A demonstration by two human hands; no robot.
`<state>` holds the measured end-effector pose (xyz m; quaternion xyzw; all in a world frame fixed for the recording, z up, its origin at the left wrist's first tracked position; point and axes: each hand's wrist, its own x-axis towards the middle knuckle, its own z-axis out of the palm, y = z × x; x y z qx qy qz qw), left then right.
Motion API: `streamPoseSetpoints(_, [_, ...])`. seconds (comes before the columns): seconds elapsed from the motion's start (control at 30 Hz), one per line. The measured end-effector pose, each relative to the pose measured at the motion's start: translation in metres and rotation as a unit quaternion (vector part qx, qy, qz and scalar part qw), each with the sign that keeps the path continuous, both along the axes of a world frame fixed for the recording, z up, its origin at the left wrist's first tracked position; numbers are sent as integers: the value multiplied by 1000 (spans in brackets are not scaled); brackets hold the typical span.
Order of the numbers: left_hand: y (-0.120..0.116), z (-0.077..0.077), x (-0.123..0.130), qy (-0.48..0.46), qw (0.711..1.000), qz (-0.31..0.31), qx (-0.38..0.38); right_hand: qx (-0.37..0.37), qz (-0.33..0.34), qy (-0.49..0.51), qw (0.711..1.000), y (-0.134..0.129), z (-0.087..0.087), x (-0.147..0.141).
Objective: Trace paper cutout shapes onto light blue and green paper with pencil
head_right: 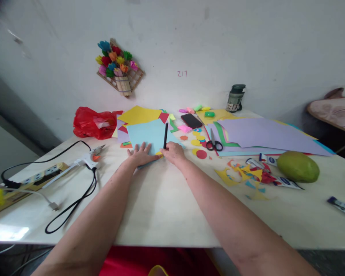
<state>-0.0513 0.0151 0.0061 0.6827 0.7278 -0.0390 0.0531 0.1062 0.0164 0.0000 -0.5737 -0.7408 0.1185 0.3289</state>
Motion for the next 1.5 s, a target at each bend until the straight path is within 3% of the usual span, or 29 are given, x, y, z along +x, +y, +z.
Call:
streamPoseSetpoints(0.7, [2, -2, -2, 1, 1000, -1, 2, 8, -18, 30, 999, 1, 5, 1])
streamPoseSetpoints(0.83, [2, -2, -1, 3, 1000, 0, 3, 13, 1, 51, 999, -3, 7, 2])
streamPoseSetpoints(1.07, [1, -1, -1, 8, 1000, 1, 4, -41, 49, 31, 997, -4, 6, 4])
streamPoseSetpoints(1.5, [1, -2, 0, 14, 1000, 1, 6, -25, 68, 1, 997, -3, 5, 4])
